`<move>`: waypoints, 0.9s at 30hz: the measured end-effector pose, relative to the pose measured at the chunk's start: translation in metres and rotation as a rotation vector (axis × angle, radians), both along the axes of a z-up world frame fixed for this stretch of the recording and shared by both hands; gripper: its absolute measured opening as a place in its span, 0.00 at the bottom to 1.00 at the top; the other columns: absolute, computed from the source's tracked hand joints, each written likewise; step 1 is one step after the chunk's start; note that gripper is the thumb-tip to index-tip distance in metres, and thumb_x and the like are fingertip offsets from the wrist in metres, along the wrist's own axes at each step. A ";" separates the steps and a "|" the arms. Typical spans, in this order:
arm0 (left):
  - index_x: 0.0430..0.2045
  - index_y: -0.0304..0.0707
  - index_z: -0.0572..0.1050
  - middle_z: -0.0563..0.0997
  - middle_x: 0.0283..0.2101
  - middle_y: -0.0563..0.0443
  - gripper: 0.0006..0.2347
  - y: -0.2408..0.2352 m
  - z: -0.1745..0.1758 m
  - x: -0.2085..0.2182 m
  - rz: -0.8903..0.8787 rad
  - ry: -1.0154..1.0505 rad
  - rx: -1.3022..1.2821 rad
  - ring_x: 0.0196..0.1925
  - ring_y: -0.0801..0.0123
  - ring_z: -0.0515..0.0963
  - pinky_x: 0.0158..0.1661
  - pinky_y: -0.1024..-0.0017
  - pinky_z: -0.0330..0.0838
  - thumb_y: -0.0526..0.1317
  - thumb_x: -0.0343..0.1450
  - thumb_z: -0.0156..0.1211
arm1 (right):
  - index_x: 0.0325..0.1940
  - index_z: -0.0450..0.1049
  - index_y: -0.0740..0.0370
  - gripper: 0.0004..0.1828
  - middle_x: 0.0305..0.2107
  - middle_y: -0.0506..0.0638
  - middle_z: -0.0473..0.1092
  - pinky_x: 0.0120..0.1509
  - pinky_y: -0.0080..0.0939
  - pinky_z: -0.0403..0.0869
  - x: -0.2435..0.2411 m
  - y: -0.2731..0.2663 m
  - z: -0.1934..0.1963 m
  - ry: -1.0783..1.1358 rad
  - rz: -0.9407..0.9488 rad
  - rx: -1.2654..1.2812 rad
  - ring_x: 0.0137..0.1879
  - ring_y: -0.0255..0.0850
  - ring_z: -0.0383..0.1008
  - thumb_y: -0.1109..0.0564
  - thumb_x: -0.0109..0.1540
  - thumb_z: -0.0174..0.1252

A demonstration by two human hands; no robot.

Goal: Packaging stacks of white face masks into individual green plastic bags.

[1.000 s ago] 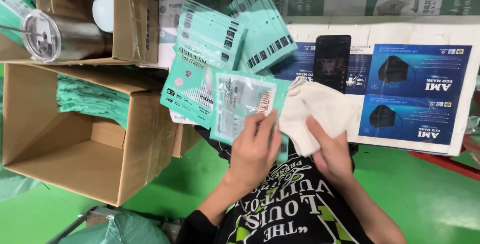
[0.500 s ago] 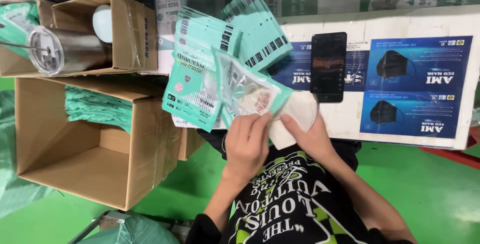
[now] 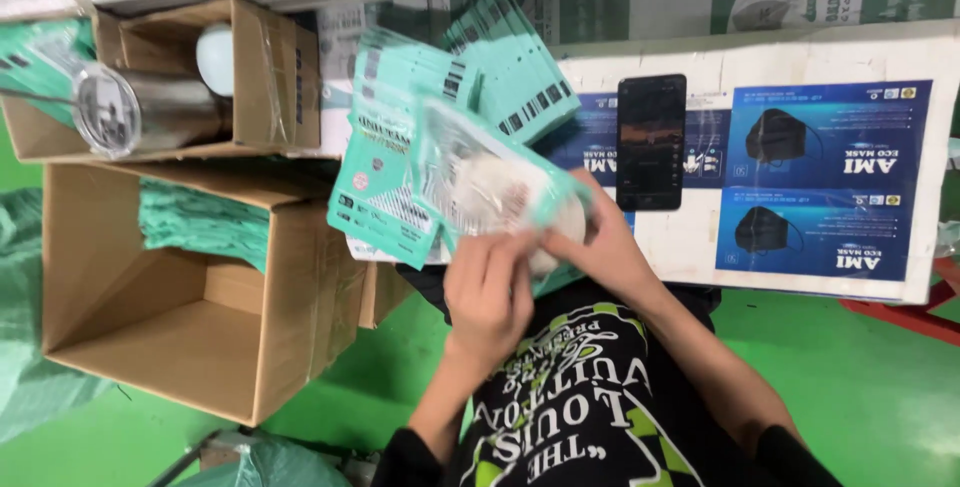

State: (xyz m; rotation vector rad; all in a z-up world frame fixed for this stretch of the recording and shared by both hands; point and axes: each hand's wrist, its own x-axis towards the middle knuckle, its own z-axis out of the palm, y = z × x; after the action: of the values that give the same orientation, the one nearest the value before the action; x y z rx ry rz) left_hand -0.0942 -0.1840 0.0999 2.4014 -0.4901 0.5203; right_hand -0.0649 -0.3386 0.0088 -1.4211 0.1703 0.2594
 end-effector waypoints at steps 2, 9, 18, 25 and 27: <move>0.46 0.33 0.77 0.79 0.38 0.45 0.15 -0.002 -0.008 -0.012 -0.162 0.046 -0.040 0.38 0.55 0.78 0.40 0.61 0.73 0.26 0.64 0.58 | 0.55 0.73 0.68 0.24 0.45 0.45 0.69 0.57 0.31 0.71 -0.005 -0.002 0.010 -0.244 0.107 0.120 0.53 0.31 0.70 0.64 0.55 0.68; 0.48 0.29 0.73 0.78 0.42 0.39 0.16 0.012 0.049 0.017 -0.156 0.016 -0.186 0.44 0.46 0.78 0.47 0.56 0.72 0.30 0.66 0.63 | 0.46 0.78 0.64 0.12 0.36 0.48 0.76 0.49 0.34 0.75 -0.022 -0.031 0.028 -0.137 0.169 -0.148 0.45 0.33 0.75 0.67 0.58 0.66; 0.42 0.36 0.77 0.81 0.43 0.48 0.13 0.022 0.050 0.012 -0.442 0.234 -0.382 0.44 0.56 0.83 0.45 0.64 0.78 0.25 0.66 0.67 | 0.43 0.77 0.65 0.14 0.39 0.54 0.76 0.52 0.44 0.75 -0.038 -0.037 0.127 -0.778 0.090 -0.640 0.47 0.48 0.77 0.67 0.53 0.64; 0.42 0.26 0.77 0.80 0.41 0.42 0.13 0.018 0.068 0.002 -0.436 -0.040 -0.203 0.41 0.55 0.83 0.40 0.65 0.78 0.25 0.64 0.65 | 0.53 0.68 0.65 0.25 0.39 0.58 0.76 0.50 0.47 0.79 -0.042 -0.033 0.119 -0.966 0.042 -0.479 0.44 0.51 0.80 0.76 0.54 0.63; 0.42 0.24 0.77 0.80 0.41 0.42 0.13 0.019 0.070 0.002 -0.440 -0.049 -0.208 0.40 0.55 0.83 0.40 0.65 0.78 0.24 0.64 0.65 | 0.55 0.65 0.64 0.27 0.40 0.58 0.77 0.51 0.48 0.79 -0.043 -0.033 0.117 -1.033 0.066 -0.419 0.44 0.50 0.80 0.77 0.55 0.62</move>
State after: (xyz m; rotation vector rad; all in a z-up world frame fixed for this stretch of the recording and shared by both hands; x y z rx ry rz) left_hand -0.0927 -0.1649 0.1697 2.0059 -0.9099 0.4091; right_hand -0.1081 -0.3712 0.1254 -1.8074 -0.7060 -0.4988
